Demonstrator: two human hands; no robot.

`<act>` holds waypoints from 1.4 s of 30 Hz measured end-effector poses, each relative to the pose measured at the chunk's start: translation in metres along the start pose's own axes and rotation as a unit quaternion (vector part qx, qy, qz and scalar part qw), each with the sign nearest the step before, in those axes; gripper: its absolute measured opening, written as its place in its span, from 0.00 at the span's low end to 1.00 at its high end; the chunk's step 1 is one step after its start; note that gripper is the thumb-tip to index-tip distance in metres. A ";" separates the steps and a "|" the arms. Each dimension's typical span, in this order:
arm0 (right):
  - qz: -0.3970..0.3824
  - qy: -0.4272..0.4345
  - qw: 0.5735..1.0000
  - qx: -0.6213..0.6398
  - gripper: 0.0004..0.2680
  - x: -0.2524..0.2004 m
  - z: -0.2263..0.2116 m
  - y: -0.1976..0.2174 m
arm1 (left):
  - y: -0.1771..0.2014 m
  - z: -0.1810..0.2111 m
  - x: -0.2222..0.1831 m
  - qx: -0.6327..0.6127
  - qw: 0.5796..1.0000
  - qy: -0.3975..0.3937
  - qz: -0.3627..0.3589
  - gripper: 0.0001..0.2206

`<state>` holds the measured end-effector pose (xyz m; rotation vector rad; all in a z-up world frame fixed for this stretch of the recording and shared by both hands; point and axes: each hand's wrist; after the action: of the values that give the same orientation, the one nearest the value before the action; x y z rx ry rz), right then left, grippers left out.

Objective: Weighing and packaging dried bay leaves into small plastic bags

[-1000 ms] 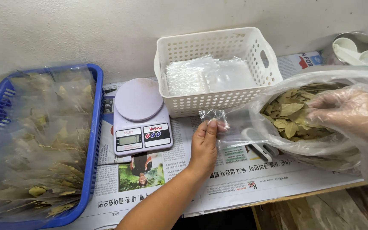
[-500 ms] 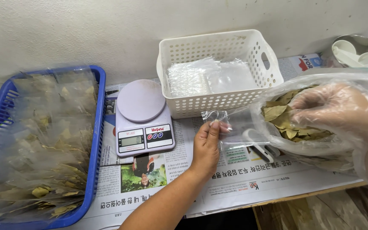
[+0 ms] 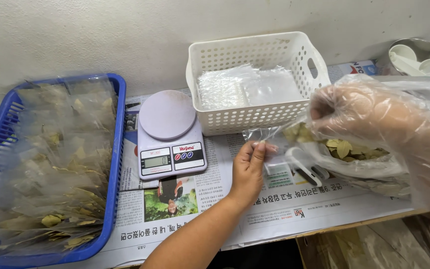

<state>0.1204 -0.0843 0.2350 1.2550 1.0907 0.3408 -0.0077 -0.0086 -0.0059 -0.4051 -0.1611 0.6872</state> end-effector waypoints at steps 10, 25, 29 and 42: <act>0.186 0.148 0.971 0.005 0.01 0.022 0.025 -0.042 | 0.000 0.003 0.006 -0.283 0.934 0.208 -0.068 0.17; 0.247 0.098 0.936 0.231 0.06 -0.012 0.089 -0.045 | -0.043 0.008 0.017 -0.335 0.904 0.220 -0.148 0.15; 0.337 0.105 0.885 0.302 0.09 -0.021 0.129 -0.055 | -0.084 -0.002 0.023 -0.283 0.924 0.212 -0.148 0.17; 0.434 0.225 0.794 0.360 0.09 0.000 0.183 -0.089 | -0.103 -0.015 0.020 -0.329 0.913 0.206 -0.123 0.17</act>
<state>0.2379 -0.2218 0.1422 2.4520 0.9904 1.0284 0.0711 -0.0723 0.0233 -1.1473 -0.0342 0.2673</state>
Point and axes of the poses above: each hand's wrist, its own x-axis towards the middle knuckle, its own y-axis out of the back of the hand, z = x × y, and after that the axes turned 9 degrees about y, right-handed
